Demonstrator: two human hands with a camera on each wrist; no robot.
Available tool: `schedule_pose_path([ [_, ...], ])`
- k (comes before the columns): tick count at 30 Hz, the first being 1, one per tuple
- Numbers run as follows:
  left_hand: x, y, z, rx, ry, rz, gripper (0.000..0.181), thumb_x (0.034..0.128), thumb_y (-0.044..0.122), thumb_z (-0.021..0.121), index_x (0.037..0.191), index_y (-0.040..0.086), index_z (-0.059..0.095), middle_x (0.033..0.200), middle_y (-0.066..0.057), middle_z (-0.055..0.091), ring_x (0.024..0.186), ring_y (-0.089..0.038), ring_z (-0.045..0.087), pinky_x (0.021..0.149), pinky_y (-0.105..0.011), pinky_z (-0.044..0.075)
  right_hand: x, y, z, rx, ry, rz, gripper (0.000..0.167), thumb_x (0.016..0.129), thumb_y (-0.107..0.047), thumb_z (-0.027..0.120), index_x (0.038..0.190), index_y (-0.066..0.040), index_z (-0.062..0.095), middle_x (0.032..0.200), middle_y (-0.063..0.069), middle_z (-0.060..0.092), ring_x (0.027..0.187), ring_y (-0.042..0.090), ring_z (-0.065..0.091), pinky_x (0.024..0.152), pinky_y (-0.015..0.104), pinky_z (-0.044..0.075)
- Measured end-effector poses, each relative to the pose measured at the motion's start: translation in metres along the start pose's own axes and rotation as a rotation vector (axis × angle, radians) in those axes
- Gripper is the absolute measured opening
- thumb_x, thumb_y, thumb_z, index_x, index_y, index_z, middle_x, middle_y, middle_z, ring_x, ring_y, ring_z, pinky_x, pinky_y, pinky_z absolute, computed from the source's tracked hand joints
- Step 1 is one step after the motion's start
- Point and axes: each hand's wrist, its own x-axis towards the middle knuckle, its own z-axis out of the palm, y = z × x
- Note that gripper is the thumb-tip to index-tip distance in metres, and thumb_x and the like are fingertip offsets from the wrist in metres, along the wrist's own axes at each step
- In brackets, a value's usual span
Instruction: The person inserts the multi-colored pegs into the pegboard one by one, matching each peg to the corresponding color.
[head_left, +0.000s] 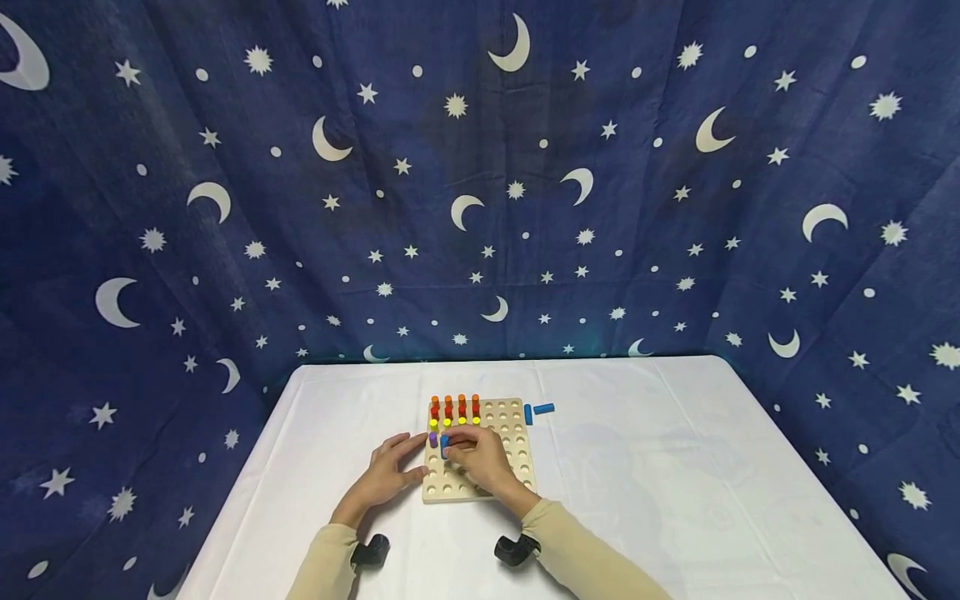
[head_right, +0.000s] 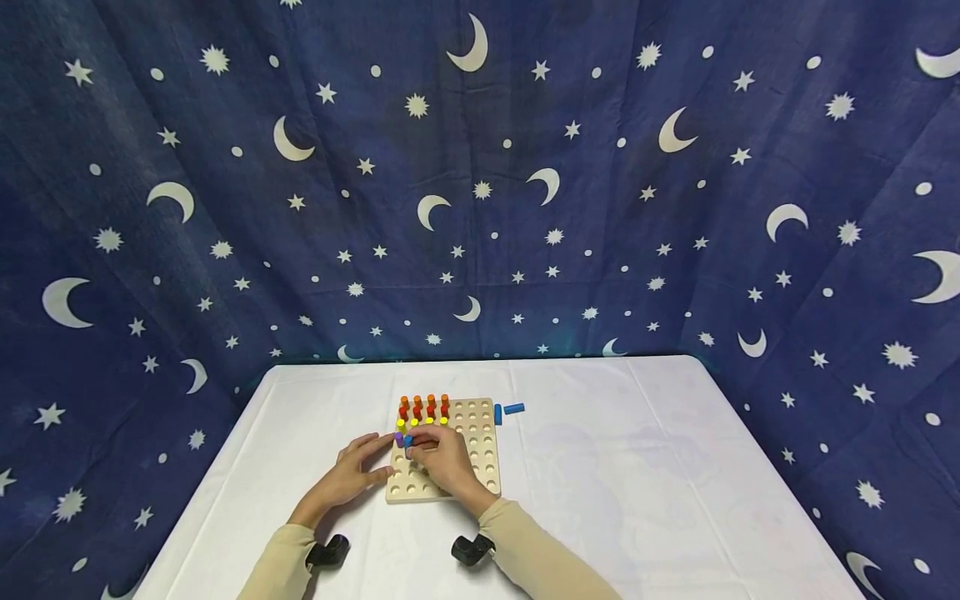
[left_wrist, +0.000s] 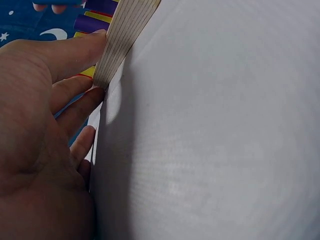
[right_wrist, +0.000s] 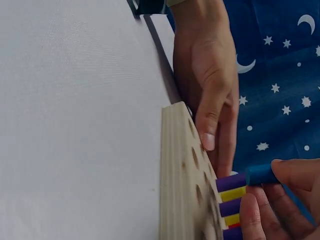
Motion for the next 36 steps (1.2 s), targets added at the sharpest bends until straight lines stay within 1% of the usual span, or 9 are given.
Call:
schedule_pose_path([
  [4, 0.0, 0.0, 0.0, 0.001, 0.006, 0.004, 0.06, 0.0856, 0.034, 0.075, 0.141, 0.024, 0.054, 0.152, -0.019, 0.039, 0.141, -0.046, 0.028, 0.109, -0.071, 0.026, 0.002, 0.003, 0.008, 0.005, 0.011, -0.02, 0.022, 0.083, -0.003, 0.075, 0.105, -0.004, 0.073, 0.093, 0.012, 0.076, 0.083, 0.015, 0.072, 0.072, 0.017, 0.056],
  [7, 0.0, -0.001, 0.0, 0.0, 0.004, 0.001, 0.06, 0.0857, 0.034, 0.075, 0.141, 0.025, 0.054, 0.152, -0.019, 0.039, 0.141, -0.046, 0.028, 0.109, -0.071, 0.026, 0.003, 0.005, 0.013, -0.005, 0.021, -0.012, 0.021, 0.083, -0.003, 0.075, 0.103, -0.005, 0.074, 0.092, 0.01, 0.076, 0.082, 0.014, 0.072, 0.071, 0.016, 0.056],
  [10, 0.001, -0.001, 0.0, -0.002, 0.006, 0.007, 0.06, 0.0859, 0.034, 0.075, 0.141, 0.025, 0.054, 0.153, -0.019, 0.039, 0.141, -0.046, 0.028, 0.109, -0.071, 0.026, 0.005, 0.008, 0.017, -0.015, 0.028, 0.0, 0.021, 0.082, -0.003, 0.076, 0.103, -0.006, 0.074, 0.093, 0.009, 0.076, 0.082, 0.013, 0.072, 0.07, 0.015, 0.056],
  [14, 0.002, -0.002, 0.0, -0.016, 0.008, 0.021, 0.06, 0.0862, 0.033, 0.075, 0.141, 0.025, 0.054, 0.153, -0.019, 0.039, 0.142, -0.047, 0.027, 0.108, -0.071, 0.025, 0.006, 0.01, 0.022, -0.029, 0.032, -0.009, 0.023, 0.081, -0.002, 0.077, 0.104, -0.005, 0.074, 0.092, 0.009, 0.076, 0.08, 0.013, 0.073, 0.068, 0.016, 0.056],
  [19, 0.001, -0.003, -0.001, -0.019, 0.003, 0.017, 0.06, 0.0864, 0.032, 0.075, 0.142, 0.024, 0.054, 0.153, -0.019, 0.038, 0.142, -0.047, 0.025, 0.109, -0.071, 0.025, 0.007, 0.01, 0.027, -0.094, 0.048, -0.016, 0.022, 0.08, -0.003, 0.078, 0.102, -0.008, 0.075, 0.09, 0.006, 0.076, 0.078, 0.009, 0.071, 0.068, 0.016, 0.056],
  [23, 0.001, -0.001, -0.003, -0.019, 0.007, 0.026, 0.06, 0.0861, 0.031, 0.075, 0.141, 0.023, 0.054, 0.153, -0.021, 0.038, 0.142, -0.048, 0.025, 0.109, -0.071, 0.024, 0.009, 0.009, 0.028, -0.125, 0.057, -0.026, 0.022, 0.08, -0.003, 0.078, 0.1, -0.009, 0.075, 0.089, 0.005, 0.077, 0.078, 0.008, 0.07, 0.069, 0.017, 0.056],
  [27, 0.0, 0.0, -0.004, -0.022, 0.009, 0.03, 0.06, 0.0859, 0.029, 0.075, 0.141, 0.022, 0.054, 0.152, -0.021, 0.039, 0.142, -0.047, 0.025, 0.109, -0.071, 0.024, 0.009, 0.008, 0.029, -0.138, 0.048, -0.03, 0.02, 0.08, -0.003, 0.078, 0.099, -0.009, 0.075, 0.089, 0.004, 0.076, 0.078, 0.008, 0.07, 0.07, 0.018, 0.055],
  [31, 0.0, 0.0, -0.004, -0.024, 0.008, 0.033, 0.06, 0.0857, 0.029, 0.075, 0.141, 0.022, 0.054, 0.152, -0.02, 0.04, 0.143, -0.046, 0.025, 0.11, -0.07, 0.023, 0.009, 0.008, 0.029, -0.161, 0.042, -0.022, 0.02, 0.08, -0.004, 0.078, 0.099, -0.01, 0.075, 0.089, 0.004, 0.076, 0.079, 0.009, 0.071, 0.07, 0.018, 0.055],
  [36, 0.0, -0.002, -0.001, -0.033, 0.01, 0.023, 0.06, 0.0851, 0.03, 0.076, 0.141, 0.023, 0.055, 0.152, -0.019, 0.041, 0.142, -0.046, 0.026, 0.11, -0.071, 0.023, 0.007, 0.008, 0.027, -0.153, 0.013, -0.007, 0.022, 0.081, -0.004, 0.078, 0.101, -0.009, 0.075, 0.092, 0.006, 0.076, 0.08, 0.01, 0.072, 0.072, 0.017, 0.056],
])
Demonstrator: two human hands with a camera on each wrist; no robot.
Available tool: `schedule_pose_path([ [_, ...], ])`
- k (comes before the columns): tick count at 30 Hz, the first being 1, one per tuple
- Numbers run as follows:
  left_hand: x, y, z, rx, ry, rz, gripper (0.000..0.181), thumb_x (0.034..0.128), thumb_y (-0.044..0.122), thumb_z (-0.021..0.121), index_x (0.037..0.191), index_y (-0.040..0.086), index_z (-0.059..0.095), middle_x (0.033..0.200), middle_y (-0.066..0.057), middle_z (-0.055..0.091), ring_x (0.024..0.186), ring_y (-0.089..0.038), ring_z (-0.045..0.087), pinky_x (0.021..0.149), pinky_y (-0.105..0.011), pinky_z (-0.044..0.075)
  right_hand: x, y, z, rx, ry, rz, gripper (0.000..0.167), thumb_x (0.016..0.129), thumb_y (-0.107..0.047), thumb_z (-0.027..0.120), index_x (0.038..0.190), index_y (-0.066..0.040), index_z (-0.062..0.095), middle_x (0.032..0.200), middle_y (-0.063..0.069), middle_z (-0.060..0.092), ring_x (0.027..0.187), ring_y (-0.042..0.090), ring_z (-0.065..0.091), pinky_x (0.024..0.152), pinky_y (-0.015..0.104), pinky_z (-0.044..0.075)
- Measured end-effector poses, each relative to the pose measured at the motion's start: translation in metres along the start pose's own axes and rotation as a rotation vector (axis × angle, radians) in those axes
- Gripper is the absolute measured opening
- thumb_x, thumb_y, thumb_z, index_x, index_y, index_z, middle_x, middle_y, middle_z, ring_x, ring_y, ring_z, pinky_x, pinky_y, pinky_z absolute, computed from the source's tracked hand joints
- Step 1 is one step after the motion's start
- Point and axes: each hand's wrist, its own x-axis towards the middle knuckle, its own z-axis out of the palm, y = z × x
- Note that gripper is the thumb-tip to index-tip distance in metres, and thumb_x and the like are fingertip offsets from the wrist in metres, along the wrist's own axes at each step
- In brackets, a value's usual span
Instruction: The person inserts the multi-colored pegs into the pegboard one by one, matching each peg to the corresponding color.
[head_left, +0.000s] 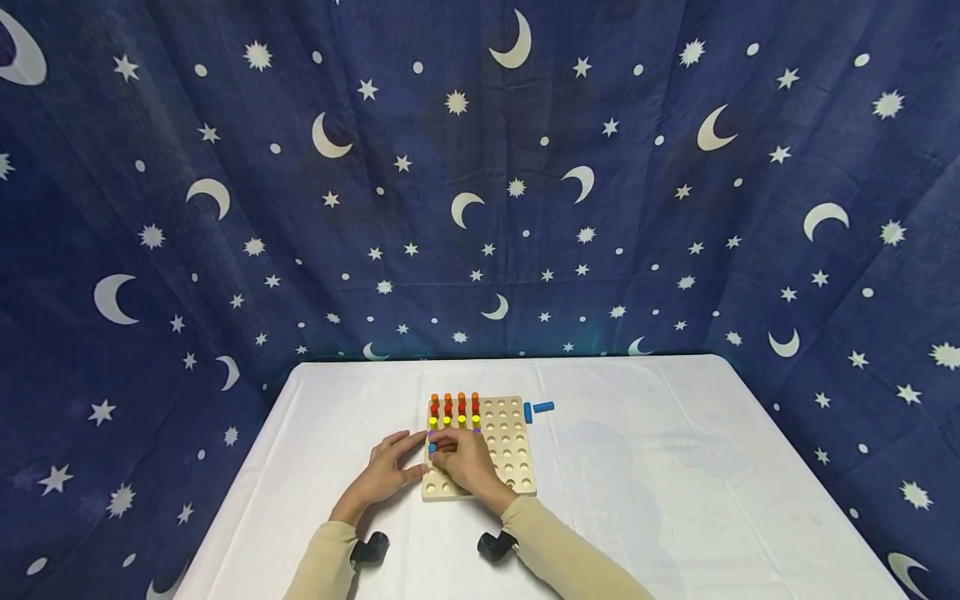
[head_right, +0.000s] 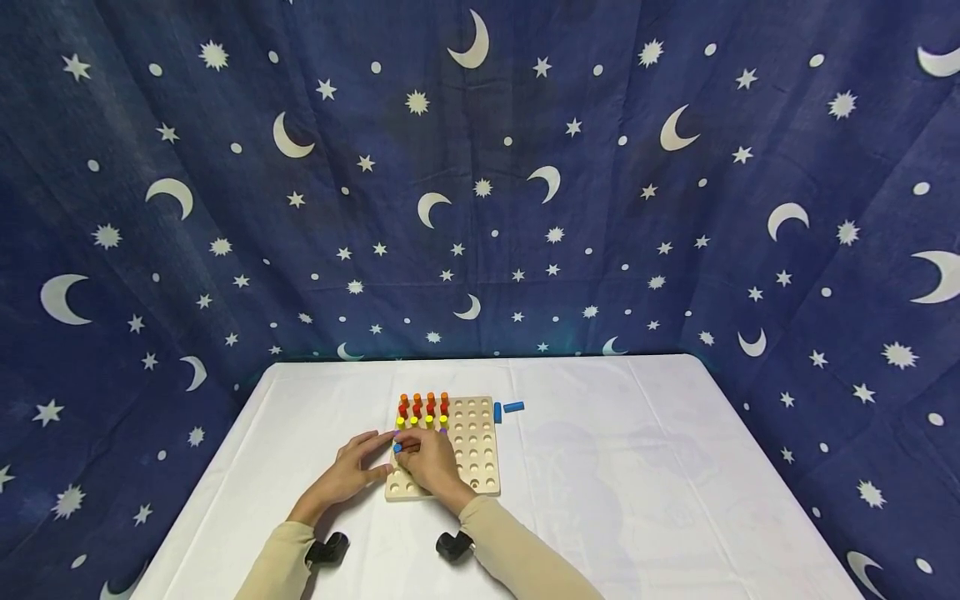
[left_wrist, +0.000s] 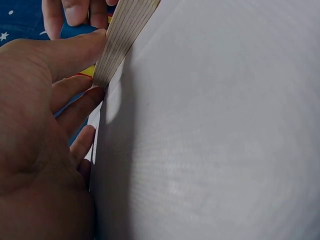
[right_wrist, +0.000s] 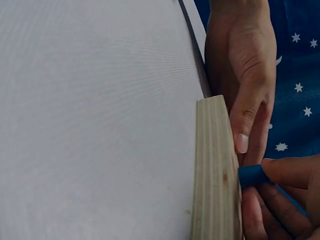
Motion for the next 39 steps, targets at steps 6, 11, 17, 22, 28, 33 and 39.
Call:
schedule_pose_path([
  [6, 0.003, -0.001, 0.004, 0.014, 0.002, -0.014, 0.061, 0.0849, 0.034, 0.076, 0.141, 0.025, 0.055, 0.152, -0.018, 0.04, 0.143, -0.045, 0.026, 0.11, -0.072, 0.023, -0.003, -0.004, -0.01, -0.022, 0.004, -0.013, 0.016, 0.084, -0.008, 0.075, 0.099, -0.011, 0.074, 0.093, 0.002, 0.076, 0.082, 0.007, 0.07, 0.075, 0.018, 0.055],
  [11, 0.003, 0.001, 0.002, 0.048, 0.006, -0.031, 0.061, 0.0849, 0.035, 0.075, 0.141, 0.026, 0.054, 0.152, -0.018, 0.04, 0.141, -0.046, 0.028, 0.109, -0.072, 0.025, -0.001, -0.014, -0.025, -0.058, 0.028, -0.045, 0.012, 0.086, -0.012, 0.075, 0.098, -0.012, 0.074, 0.091, -0.003, 0.076, 0.082, 0.006, 0.068, 0.079, 0.03, 0.056],
  [17, 0.002, 0.003, 0.001, 0.056, -0.001, -0.047, 0.061, 0.0848, 0.036, 0.075, 0.141, 0.026, 0.054, 0.152, -0.019, 0.04, 0.141, -0.046, 0.028, 0.109, -0.072, 0.024, -0.001, -0.021, -0.049, -0.046, 0.042, -0.062, 0.013, 0.087, -0.013, 0.074, 0.1, -0.013, 0.074, 0.093, -0.003, 0.075, 0.088, 0.011, 0.068, 0.08, 0.027, 0.056],
  [22, 0.001, 0.004, 0.002, 0.056, 0.004, -0.053, 0.061, 0.0848, 0.035, 0.075, 0.141, 0.026, 0.054, 0.152, -0.019, 0.04, 0.141, -0.046, 0.029, 0.11, -0.071, 0.025, -0.002, -0.019, -0.066, -0.042, 0.052, -0.087, 0.017, 0.088, -0.012, 0.073, 0.104, -0.009, 0.073, 0.096, 0.0, 0.074, 0.093, 0.017, 0.068, 0.076, 0.022, 0.055],
  [28, 0.0, 0.005, 0.001, 0.042, 0.009, -0.055, 0.06, 0.0847, 0.036, 0.075, 0.141, 0.025, 0.055, 0.153, -0.018, 0.039, 0.142, -0.046, 0.027, 0.11, -0.071, 0.024, -0.001, -0.01, -0.086, -0.062, 0.092, -0.084, 0.019, 0.088, -0.012, 0.073, 0.106, -0.008, 0.073, 0.103, 0.001, 0.073, 0.095, 0.02, 0.068, 0.074, 0.021, 0.055],
  [33, 0.0, 0.004, 0.001, 0.036, 0.009, -0.046, 0.06, 0.0847, 0.034, 0.075, 0.14, 0.025, 0.055, 0.152, -0.019, 0.04, 0.142, -0.046, 0.028, 0.111, -0.07, 0.024, 0.001, -0.002, -0.102, -0.08, 0.129, -0.054, 0.018, 0.087, -0.011, 0.073, 0.105, -0.01, 0.074, 0.102, 0.0, 0.074, 0.094, 0.019, 0.068, 0.074, 0.022, 0.055],
  [39, 0.001, 0.001, 0.003, 0.035, 0.002, -0.05, 0.06, 0.0847, 0.036, 0.075, 0.141, 0.026, 0.055, 0.152, -0.018, 0.04, 0.142, -0.045, 0.027, 0.111, -0.07, 0.023, 0.002, 0.009, -0.118, -0.104, 0.168, -0.025, 0.018, 0.086, -0.011, 0.074, 0.104, -0.008, 0.074, 0.092, -0.001, 0.075, 0.087, 0.014, 0.067, 0.069, 0.02, 0.052],
])
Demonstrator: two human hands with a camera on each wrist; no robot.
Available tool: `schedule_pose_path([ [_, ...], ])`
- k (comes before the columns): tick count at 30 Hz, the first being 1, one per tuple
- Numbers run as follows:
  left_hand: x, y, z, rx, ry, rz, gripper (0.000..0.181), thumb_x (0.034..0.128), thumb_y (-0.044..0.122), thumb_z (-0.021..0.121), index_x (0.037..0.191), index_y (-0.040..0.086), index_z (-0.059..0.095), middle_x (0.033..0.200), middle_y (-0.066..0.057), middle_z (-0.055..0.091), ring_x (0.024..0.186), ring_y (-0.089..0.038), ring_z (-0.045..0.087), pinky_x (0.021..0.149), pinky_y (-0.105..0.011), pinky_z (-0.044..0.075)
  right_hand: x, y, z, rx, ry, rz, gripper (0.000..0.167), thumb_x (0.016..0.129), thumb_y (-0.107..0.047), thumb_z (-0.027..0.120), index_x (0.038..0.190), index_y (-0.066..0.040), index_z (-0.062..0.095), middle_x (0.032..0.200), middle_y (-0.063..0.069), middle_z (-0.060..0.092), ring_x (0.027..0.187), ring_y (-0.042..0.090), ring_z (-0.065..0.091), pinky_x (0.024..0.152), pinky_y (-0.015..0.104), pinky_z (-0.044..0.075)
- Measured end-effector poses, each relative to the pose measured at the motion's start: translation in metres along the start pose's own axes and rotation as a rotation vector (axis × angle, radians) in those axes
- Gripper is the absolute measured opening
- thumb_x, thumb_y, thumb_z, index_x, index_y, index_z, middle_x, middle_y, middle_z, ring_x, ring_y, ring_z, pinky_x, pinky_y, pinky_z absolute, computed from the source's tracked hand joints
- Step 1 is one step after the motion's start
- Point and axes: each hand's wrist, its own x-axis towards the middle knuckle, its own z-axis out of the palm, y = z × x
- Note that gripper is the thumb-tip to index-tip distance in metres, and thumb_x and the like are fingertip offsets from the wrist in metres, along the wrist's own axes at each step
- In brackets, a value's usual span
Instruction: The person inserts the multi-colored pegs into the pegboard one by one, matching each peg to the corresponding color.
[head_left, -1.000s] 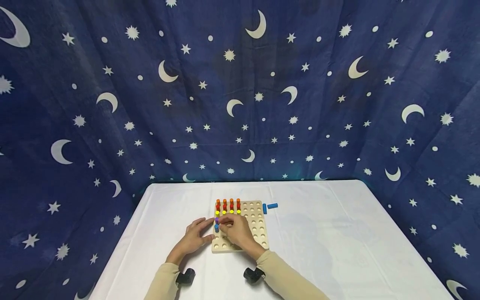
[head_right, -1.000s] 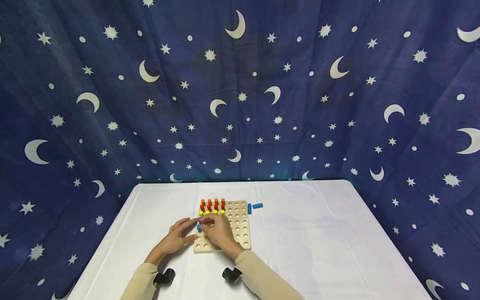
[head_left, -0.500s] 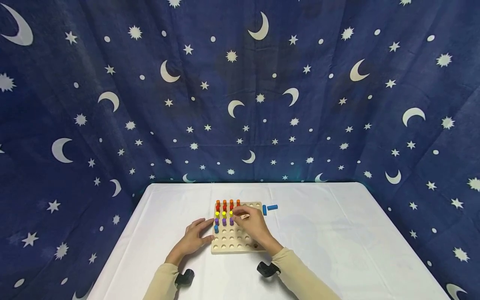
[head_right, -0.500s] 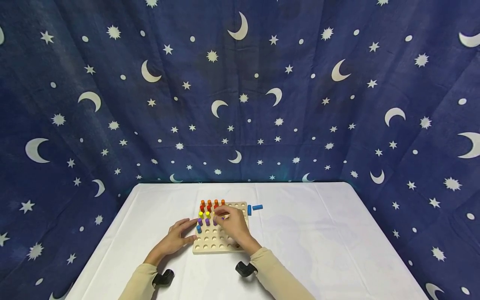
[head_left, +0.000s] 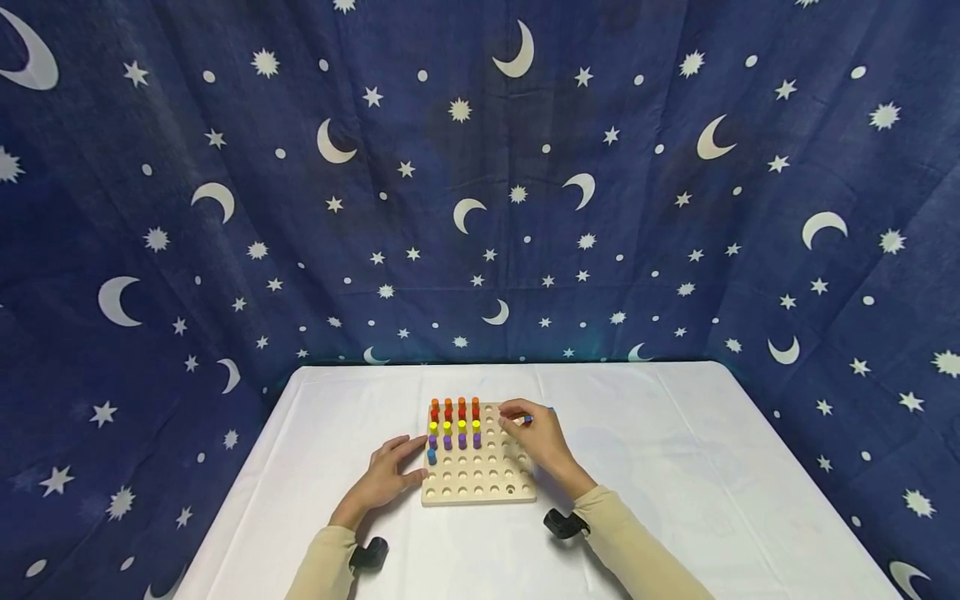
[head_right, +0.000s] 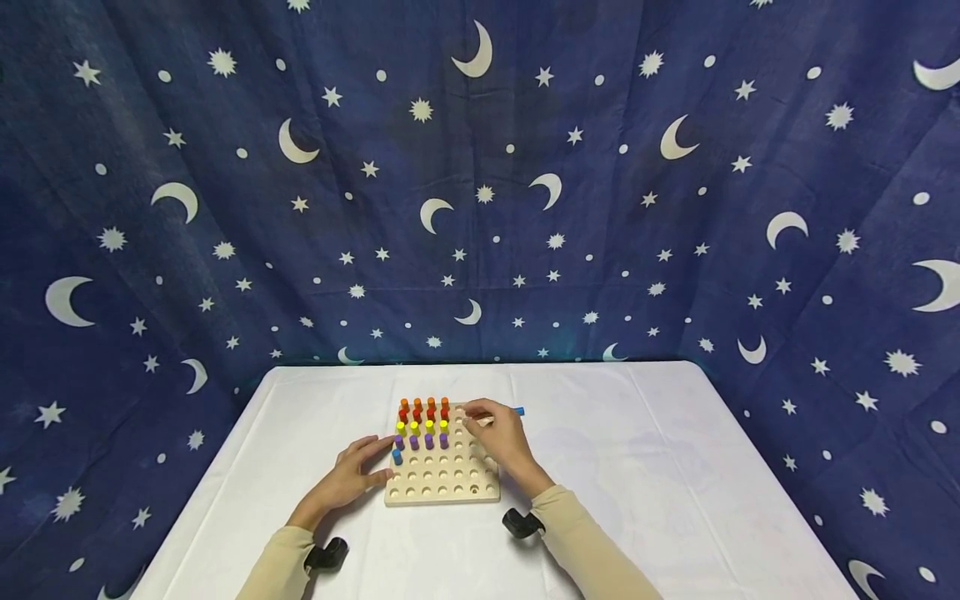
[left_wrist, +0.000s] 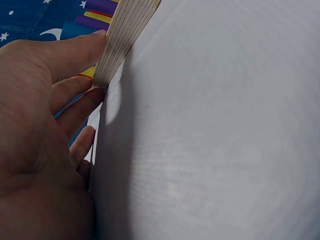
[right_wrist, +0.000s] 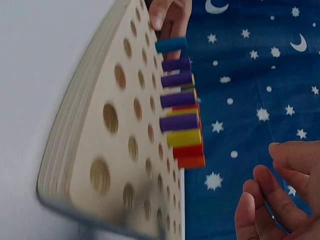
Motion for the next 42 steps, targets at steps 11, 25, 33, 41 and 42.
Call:
schedule_pose_path([
  [11, 0.0, 0.0, -0.001, 0.004, 0.002, 0.0, 0.061, 0.0847, 0.037, 0.075, 0.141, 0.026, 0.054, 0.152, -0.018, 0.04, 0.142, -0.045, 0.028, 0.111, -0.07, 0.024, 0.01, 0.027, -0.02, -0.038, 0.064, 0.043, 0.019, 0.084, -0.009, 0.076, 0.102, -0.014, 0.075, 0.094, 0.003, 0.075, 0.086, 0.015, 0.068, 0.073, 0.024, 0.054],
  [25, 0.001, 0.0, 0.001, -0.002, -0.002, -0.028, 0.062, 0.084, 0.036, 0.076, 0.141, 0.028, 0.054, 0.154, -0.016, 0.038, 0.143, -0.044, 0.027, 0.111, -0.07, 0.025, 0.019, 0.065, -0.031, -0.093, 0.121, 0.054, 0.02, 0.083, -0.009, 0.077, 0.103, -0.012, 0.076, 0.099, 0.007, 0.075, 0.092, 0.024, 0.069, 0.078, 0.032, 0.053],
  [33, 0.002, 0.001, 0.001, 0.009, 0.0, -0.032, 0.062, 0.084, 0.037, 0.076, 0.141, 0.029, 0.054, 0.154, -0.015, 0.038, 0.143, -0.044, 0.028, 0.11, -0.071, 0.025, 0.024, 0.077, -0.037, -0.115, 0.117, 0.111, 0.022, 0.081, -0.01, 0.079, 0.104, -0.011, 0.077, 0.098, 0.011, 0.075, 0.08, 0.018, 0.06, 0.069, 0.024, 0.046],
  [41, 0.001, 0.002, 0.0, 0.003, -0.003, -0.049, 0.062, 0.0837, 0.036, 0.076, 0.141, 0.029, 0.054, 0.155, -0.015, 0.037, 0.143, -0.044, 0.026, 0.11, -0.071, 0.025, 0.03, 0.09, -0.042, -0.168, 0.096, 0.146, 0.023, 0.081, -0.011, 0.078, 0.104, -0.009, 0.077, 0.095, 0.012, 0.071, 0.079, 0.016, 0.059, 0.071, 0.027, 0.046],
  [42, 0.001, 0.001, 0.001, 0.001, -0.003, -0.051, 0.062, 0.0835, 0.036, 0.076, 0.141, 0.029, 0.054, 0.155, -0.015, 0.037, 0.143, -0.044, 0.026, 0.11, -0.071, 0.025, 0.03, 0.091, -0.042, -0.178, 0.088, 0.153, 0.023, 0.081, -0.011, 0.078, 0.105, -0.009, 0.077, 0.095, 0.012, 0.071, 0.08, 0.017, 0.059, 0.072, 0.029, 0.047],
])
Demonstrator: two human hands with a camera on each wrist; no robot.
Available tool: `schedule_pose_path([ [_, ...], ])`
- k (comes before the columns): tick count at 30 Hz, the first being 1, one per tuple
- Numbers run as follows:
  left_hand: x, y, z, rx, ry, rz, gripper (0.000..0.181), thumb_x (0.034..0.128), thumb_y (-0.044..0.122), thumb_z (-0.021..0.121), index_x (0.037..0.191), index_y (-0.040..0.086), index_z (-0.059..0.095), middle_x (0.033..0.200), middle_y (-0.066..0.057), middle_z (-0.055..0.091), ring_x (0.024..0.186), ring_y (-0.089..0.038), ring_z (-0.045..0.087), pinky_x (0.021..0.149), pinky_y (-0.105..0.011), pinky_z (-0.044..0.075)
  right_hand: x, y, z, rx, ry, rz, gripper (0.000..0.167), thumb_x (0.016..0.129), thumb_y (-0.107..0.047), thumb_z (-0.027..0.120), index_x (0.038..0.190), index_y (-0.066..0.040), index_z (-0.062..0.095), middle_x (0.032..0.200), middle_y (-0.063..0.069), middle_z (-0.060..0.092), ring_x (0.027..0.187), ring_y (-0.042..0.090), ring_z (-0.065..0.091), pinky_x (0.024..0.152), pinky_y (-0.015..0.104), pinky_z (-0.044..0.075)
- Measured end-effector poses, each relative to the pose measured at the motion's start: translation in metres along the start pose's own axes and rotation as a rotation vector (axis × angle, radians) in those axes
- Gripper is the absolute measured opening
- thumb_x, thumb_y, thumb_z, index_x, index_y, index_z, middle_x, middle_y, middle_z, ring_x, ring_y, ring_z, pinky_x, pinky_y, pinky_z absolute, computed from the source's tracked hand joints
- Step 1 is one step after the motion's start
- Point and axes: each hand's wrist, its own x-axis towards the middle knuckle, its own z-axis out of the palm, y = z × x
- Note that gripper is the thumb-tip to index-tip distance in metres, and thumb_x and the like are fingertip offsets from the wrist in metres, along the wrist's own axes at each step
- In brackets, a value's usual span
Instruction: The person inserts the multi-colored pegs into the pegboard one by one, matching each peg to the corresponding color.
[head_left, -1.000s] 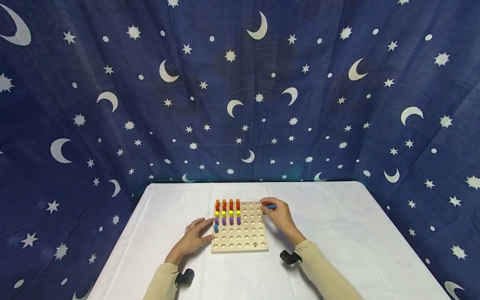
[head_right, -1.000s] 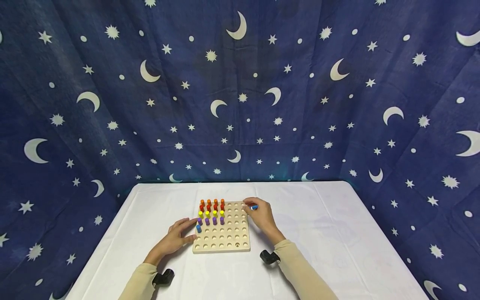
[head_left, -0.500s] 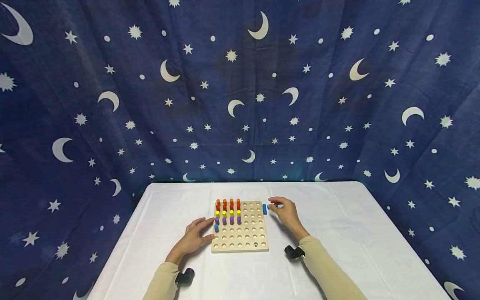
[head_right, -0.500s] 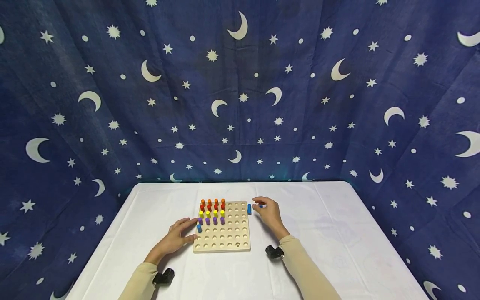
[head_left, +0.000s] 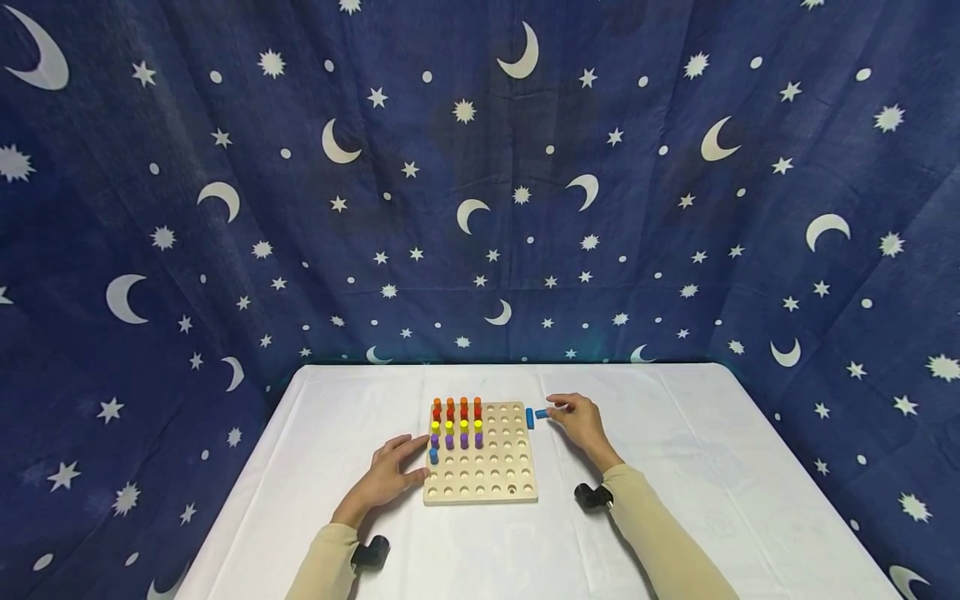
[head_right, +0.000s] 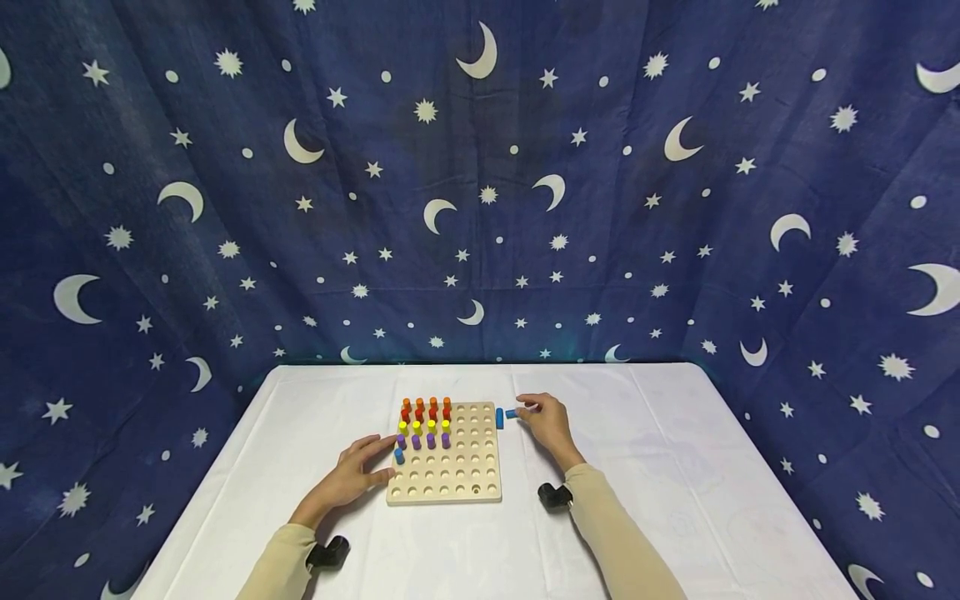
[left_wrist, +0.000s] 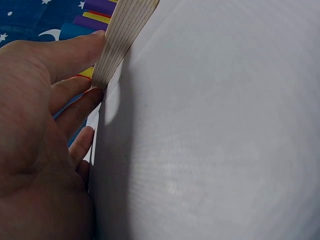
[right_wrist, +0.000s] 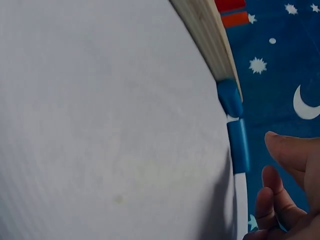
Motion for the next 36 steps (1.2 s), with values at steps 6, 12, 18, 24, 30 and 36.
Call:
schedule_pose_path([
  [6, -0.001, -0.0001, -0.0008, 0.0, 0.002, 0.015, 0.062, 0.0834, 0.035, 0.076, 0.141, 0.028, 0.054, 0.154, -0.016, 0.038, 0.143, -0.044, 0.027, 0.111, -0.071, 0.025, 0.0026, 0.0062, 0.0001, -0.02, -0.026, 0.058, 0.024, 0.082, -0.011, 0.077, 0.106, -0.009, 0.077, 0.098, 0.013, 0.07, 0.088, 0.023, 0.063, 0.079, 0.038, 0.05],
  [12, -0.0032, 0.0011, -0.003, 0.004, 0.013, 0.039, 0.063, 0.0825, 0.036, 0.077, 0.14, 0.025, 0.055, 0.152, -0.018, 0.039, 0.141, -0.047, 0.028, 0.109, -0.072, 0.025, 0.0041, 0.0077, 0.0011, -0.012, -0.048, 0.105, 0.026, 0.082, -0.011, 0.077, 0.108, -0.009, 0.076, 0.101, 0.014, 0.07, 0.095, 0.027, 0.065, 0.088, 0.045, 0.051],
  [18, -0.0034, 0.0021, -0.0027, 0.009, 0.007, 0.032, 0.062, 0.083, 0.036, 0.076, 0.14, 0.026, 0.055, 0.153, -0.018, 0.038, 0.142, -0.046, 0.028, 0.109, -0.072, 0.025, 0.0038, 0.0087, 0.001, -0.043, -0.078, 0.104, 0.028, 0.079, -0.008, 0.078, 0.107, -0.008, 0.076, 0.1, 0.013, 0.07, 0.095, 0.027, 0.065, 0.089, 0.046, 0.051],
  [24, -0.0033, 0.0022, -0.0027, -0.002, 0.008, 0.033, 0.062, 0.0831, 0.036, 0.076, 0.14, 0.026, 0.055, 0.153, -0.018, 0.038, 0.142, -0.045, 0.027, 0.11, -0.071, 0.024, 0.0034, 0.0072, -0.0007, -0.071, -0.09, 0.09, 0.023, 0.079, -0.007, 0.077, 0.103, -0.007, 0.076, 0.099, 0.013, 0.069, 0.095, 0.027, 0.065, 0.088, 0.046, 0.052],
  [30, -0.0026, 0.0008, -0.002, -0.008, 0.007, 0.034, 0.062, 0.0827, 0.037, 0.077, 0.14, 0.026, 0.055, 0.153, -0.018, 0.038, 0.142, -0.045, 0.028, 0.11, -0.071, 0.025, 0.0027, 0.0075, -0.0023, -0.06, -0.084, 0.085, 0.019, 0.08, -0.006, 0.077, 0.1, -0.007, 0.076, 0.099, 0.013, 0.07, 0.092, 0.026, 0.065, 0.086, 0.044, 0.052],
  [36, -0.0026, -0.0007, -0.0024, -0.003, 0.01, 0.041, 0.062, 0.0823, 0.037, 0.077, 0.14, 0.026, 0.055, 0.153, -0.018, 0.039, 0.141, -0.045, 0.028, 0.11, -0.071, 0.025, 0.0005, 0.011, -0.0037, -0.002, -0.069, 0.09, 0.019, 0.082, -0.006, 0.075, 0.1, -0.007, 0.075, 0.094, 0.01, 0.074, 0.084, 0.019, 0.064, 0.08, 0.036, 0.052],
])
